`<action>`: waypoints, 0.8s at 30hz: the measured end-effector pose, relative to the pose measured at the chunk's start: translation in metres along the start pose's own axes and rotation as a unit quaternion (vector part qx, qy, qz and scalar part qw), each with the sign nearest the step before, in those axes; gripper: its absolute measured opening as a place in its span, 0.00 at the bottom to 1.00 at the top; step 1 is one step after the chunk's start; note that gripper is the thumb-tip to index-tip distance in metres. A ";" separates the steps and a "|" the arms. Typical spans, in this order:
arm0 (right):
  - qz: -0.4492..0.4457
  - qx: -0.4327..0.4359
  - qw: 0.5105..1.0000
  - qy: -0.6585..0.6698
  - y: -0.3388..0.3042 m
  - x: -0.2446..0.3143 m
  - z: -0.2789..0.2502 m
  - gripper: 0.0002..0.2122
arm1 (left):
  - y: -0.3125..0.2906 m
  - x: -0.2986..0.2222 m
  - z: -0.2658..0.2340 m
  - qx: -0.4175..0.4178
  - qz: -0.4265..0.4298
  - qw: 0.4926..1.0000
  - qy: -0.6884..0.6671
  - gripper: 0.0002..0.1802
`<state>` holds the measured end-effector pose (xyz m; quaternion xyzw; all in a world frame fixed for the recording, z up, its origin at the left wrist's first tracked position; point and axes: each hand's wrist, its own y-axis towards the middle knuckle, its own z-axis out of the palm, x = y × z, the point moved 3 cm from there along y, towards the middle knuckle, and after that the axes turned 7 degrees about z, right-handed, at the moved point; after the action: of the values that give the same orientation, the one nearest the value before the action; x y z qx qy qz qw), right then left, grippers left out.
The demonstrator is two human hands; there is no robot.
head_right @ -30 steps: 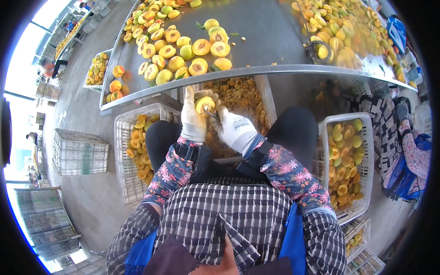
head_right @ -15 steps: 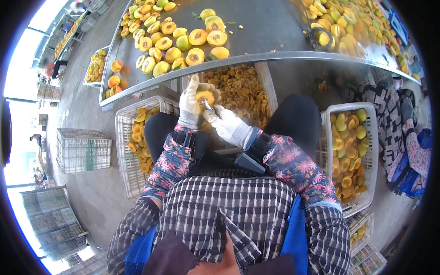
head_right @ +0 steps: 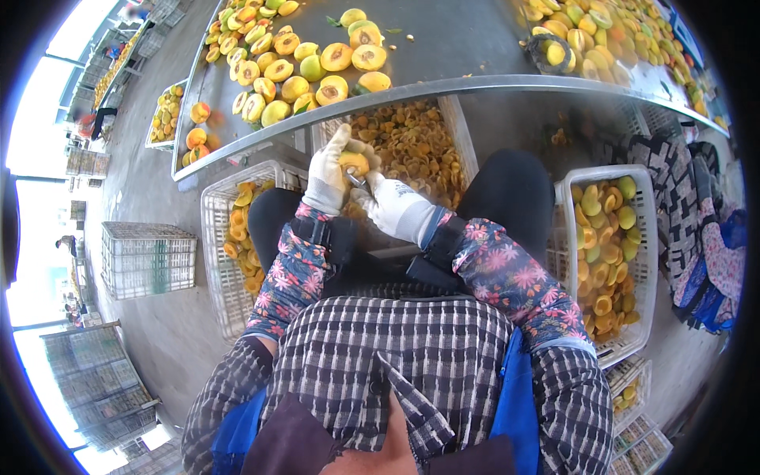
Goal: Cutting and pitting apricots on a large metal tray and placing them into baskets.
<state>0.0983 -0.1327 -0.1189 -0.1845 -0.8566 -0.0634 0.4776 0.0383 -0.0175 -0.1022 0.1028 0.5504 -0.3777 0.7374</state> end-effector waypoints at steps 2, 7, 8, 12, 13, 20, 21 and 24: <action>0.100 0.095 0.977 0.165 -0.006 -0.006 -0.004 0.17 | 0.001 0.002 0.001 0.025 -0.042 0.998 -0.050 0.22; 0.307 0.250 0.765 0.509 -0.016 0.016 -0.016 0.15 | 0.007 0.005 0.003 0.050 -0.086 0.983 -0.154 0.22; 0.327 0.236 0.745 0.532 -0.018 0.017 -0.016 0.16 | 0.006 0.004 0.005 0.042 -0.088 0.986 -0.134 0.22; 0.319 0.264 0.705 0.576 -0.017 0.017 -0.014 0.16 | 0.007 0.006 0.005 0.056 -0.080 0.965 -0.243 0.21; 0.304 0.268 0.713 0.573 -0.016 0.019 -0.015 0.15 | 0.009 0.006 0.004 0.029 -0.087 0.959 -0.267 0.20; 0.240 0.207 0.875 0.366 -0.012 0.010 -0.052 0.14 | 0.006 -0.024 -0.029 -0.088 0.096 0.989 -0.074 0.20; 0.183 0.188 0.951 0.166 -0.009 0.009 -0.059 0.15 | 0.001 -0.045 -0.048 -0.105 0.159 0.982 -0.004 0.20; 0.108 0.128 0.981 -0.099 -0.012 -0.007 -0.064 0.17 | -0.011 -0.107 -0.108 -0.154 0.220 0.918 0.292 0.20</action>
<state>0.1483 -0.1638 -0.0893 -0.2184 -0.8760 0.1172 0.4137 -0.0600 0.0840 -0.0443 0.2126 0.7561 -0.0696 0.6150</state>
